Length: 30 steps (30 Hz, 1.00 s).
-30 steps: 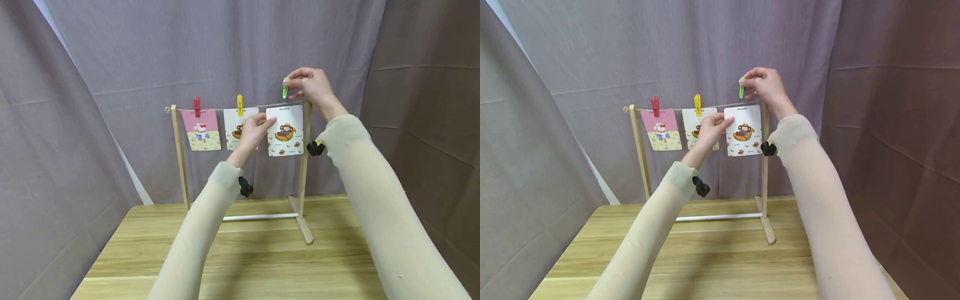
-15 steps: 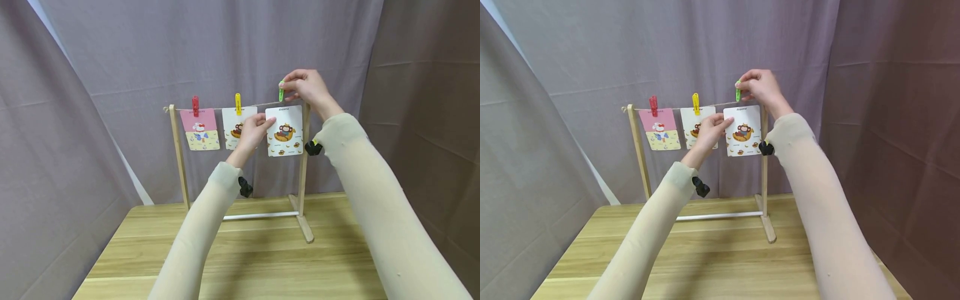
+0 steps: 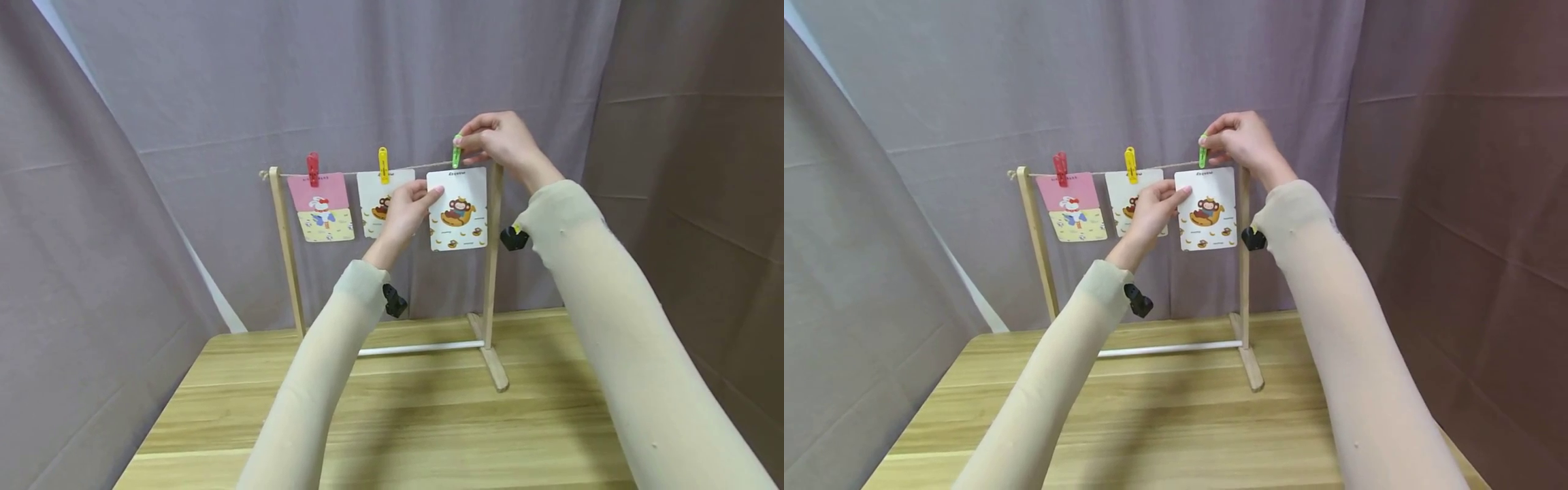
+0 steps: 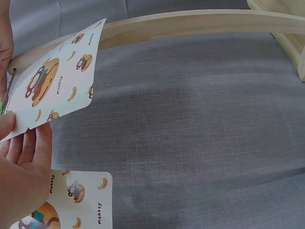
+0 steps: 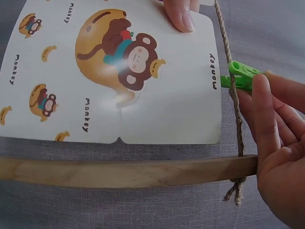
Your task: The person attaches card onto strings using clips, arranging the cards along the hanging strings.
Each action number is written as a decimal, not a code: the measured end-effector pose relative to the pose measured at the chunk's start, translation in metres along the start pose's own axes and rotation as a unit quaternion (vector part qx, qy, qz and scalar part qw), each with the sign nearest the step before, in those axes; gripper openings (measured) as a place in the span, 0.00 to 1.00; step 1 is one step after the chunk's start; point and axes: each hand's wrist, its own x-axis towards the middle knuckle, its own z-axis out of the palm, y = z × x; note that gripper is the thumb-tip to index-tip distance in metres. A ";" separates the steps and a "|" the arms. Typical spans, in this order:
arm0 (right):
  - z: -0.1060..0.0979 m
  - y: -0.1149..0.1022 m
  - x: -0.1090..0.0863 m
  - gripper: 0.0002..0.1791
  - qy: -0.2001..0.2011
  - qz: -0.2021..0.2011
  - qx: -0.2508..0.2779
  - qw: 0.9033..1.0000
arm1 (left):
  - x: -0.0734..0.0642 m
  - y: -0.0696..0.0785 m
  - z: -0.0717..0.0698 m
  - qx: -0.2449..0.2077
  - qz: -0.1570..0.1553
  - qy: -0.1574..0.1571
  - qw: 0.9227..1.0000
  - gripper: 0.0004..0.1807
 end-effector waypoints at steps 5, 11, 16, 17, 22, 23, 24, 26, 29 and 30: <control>0.002 -0.001 0.000 0.11 -0.020 0.009 -0.009 1.000 | -0.001 0.000 -0.002 -0.011 0.001 -0.002 1.000 0.14; 0.000 -0.002 -0.001 0.13 -0.032 0.024 -0.018 0.999 | -0.003 -0.001 -0.003 -0.005 0.002 -0.002 1.000 0.13; -0.002 -0.002 -0.001 0.15 -0.038 0.022 -0.021 0.999 | -0.002 0.000 -0.001 -0.009 0.009 -0.003 1.000 0.13; -0.003 -0.001 -0.002 0.15 -0.040 0.023 -0.020 0.999 | -0.001 0.000 -0.001 -0.010 0.011 -0.004 1.000 0.12; -0.005 0.001 -0.004 0.15 -0.047 0.024 -0.016 0.998 | -0.001 0.001 0.001 -0.010 0.019 -0.009 1.000 0.13; -0.005 0.001 -0.004 0.14 -0.048 0.024 -0.016 0.998 | -0.001 0.001 0.001 -0.009 0.020 -0.010 1.000 0.13; -0.005 0.002 -0.004 0.14 -0.049 0.024 -0.016 0.998 | -0.002 0.001 0.002 -0.011 0.021 -0.011 1.000 0.13; -0.006 0.002 -0.005 0.14 -0.051 0.024 -0.018 0.998 | -0.002 0.002 0.003 -0.013 0.021 -0.010 1.000 0.13; -0.006 0.003 -0.006 0.14 -0.051 0.021 -0.024 0.998 | -0.003 0.002 0.004 -0.015 0.022 -0.009 1.000 0.12; -0.006 0.003 -0.006 0.14 -0.051 0.021 -0.026 0.998 | -0.003 0.002 0.004 -0.014 0.022 -0.008 1.000 0.12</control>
